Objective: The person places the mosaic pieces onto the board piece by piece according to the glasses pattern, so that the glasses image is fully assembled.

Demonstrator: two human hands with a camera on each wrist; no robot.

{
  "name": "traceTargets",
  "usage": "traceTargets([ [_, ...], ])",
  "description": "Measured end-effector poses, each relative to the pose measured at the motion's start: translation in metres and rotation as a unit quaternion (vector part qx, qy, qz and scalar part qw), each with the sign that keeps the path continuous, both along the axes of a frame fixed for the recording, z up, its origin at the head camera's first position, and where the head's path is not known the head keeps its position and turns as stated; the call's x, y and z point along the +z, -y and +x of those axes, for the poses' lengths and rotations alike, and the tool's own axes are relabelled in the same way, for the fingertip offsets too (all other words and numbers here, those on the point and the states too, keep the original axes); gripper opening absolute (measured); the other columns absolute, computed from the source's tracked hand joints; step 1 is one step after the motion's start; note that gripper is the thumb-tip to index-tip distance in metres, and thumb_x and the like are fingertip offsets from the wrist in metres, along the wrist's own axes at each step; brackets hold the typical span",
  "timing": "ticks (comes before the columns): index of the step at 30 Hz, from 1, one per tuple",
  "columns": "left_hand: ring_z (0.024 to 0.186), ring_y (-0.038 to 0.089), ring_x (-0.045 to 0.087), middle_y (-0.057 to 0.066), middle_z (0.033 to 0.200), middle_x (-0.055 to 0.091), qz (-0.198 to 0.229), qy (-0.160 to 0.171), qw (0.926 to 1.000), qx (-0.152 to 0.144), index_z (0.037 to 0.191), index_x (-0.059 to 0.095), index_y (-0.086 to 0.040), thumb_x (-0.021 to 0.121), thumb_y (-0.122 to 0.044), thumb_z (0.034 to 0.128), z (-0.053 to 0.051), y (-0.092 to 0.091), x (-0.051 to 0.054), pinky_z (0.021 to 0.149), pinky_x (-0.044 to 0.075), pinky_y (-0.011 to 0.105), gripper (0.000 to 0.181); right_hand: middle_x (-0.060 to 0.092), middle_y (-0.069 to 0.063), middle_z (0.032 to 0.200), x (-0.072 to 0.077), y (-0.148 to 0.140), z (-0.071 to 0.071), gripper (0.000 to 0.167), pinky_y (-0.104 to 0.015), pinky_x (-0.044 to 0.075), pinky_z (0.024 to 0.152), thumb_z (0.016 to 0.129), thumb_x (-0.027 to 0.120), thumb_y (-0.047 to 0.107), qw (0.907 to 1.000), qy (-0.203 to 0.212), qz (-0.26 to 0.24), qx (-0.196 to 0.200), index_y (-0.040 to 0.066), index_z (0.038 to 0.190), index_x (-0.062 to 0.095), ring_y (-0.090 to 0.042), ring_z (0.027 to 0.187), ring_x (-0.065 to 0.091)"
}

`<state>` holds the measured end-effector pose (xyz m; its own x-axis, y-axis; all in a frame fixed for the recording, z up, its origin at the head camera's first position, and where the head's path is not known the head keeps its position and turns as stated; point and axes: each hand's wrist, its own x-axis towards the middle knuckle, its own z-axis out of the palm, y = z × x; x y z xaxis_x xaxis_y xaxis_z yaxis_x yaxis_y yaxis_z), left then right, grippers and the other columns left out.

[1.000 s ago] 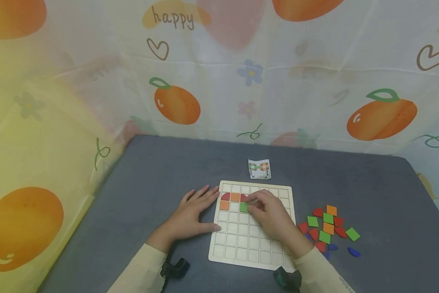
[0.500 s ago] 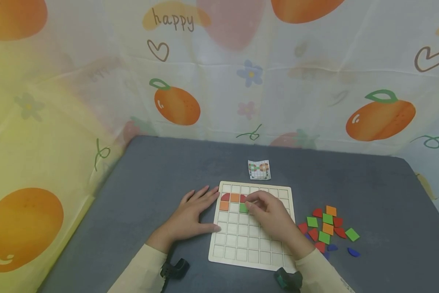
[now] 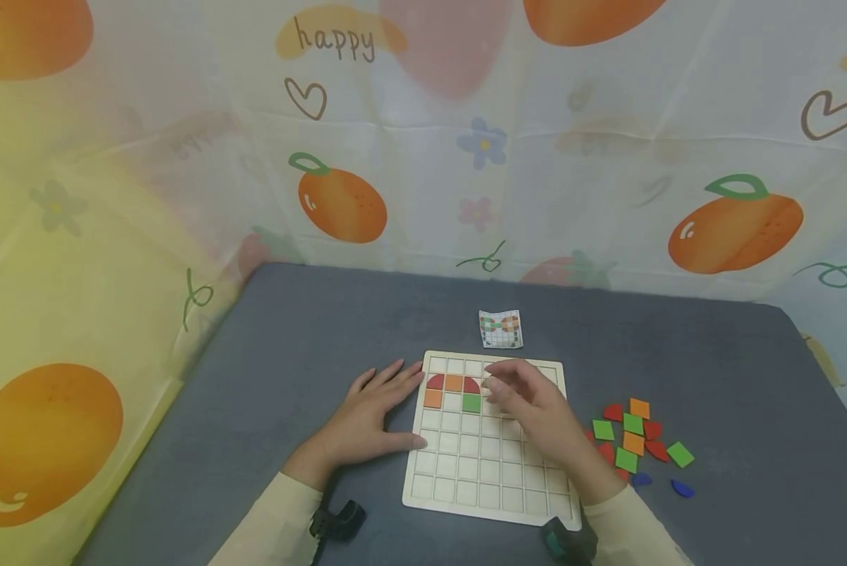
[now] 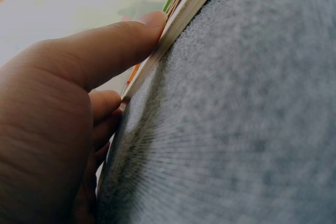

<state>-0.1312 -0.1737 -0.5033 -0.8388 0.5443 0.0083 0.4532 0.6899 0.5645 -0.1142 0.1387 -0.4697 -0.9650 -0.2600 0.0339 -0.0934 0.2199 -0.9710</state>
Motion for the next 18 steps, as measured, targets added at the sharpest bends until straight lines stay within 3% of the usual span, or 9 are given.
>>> traceTargets([
  [10, 0.164, 0.023, 0.017, -0.007, 0.176, 0.030, 0.007, -0.006, 0.9999, -0.006, 0.171, 0.039, -0.016, 0.081, -0.062, 0.0913, -0.001, 0.000, -0.004, 0.126, 0.006, 0.063, 0.101, 0.071, -0.015, 0.122, 0.002, -0.020, 0.006, 0.035, -0.043, 0.060, 0.090, 0.117, 0.051, 0.020, 0.9988, -0.042, -0.023, 0.002, -0.004, 0.140, 0.062, -0.034, 0.106, 0.071],
  [18, 0.165, 0.024, 0.016, -0.007, 0.176, 0.030, 0.008, -0.003, 1.0000, -0.003, 0.171, 0.039, -0.016, 0.081, -0.063, 0.0916, 0.000, 0.000, -0.002, 0.126, 0.005, 0.064, 0.101, 0.070, -0.017, 0.123, 0.001, -0.041, 0.009, 0.036, -0.034, 0.058, 0.092, 0.119, 0.045, 0.017, 0.9981, -0.051, -0.034, -0.004, -0.007, 0.140, 0.061, -0.032, 0.108, 0.071],
])
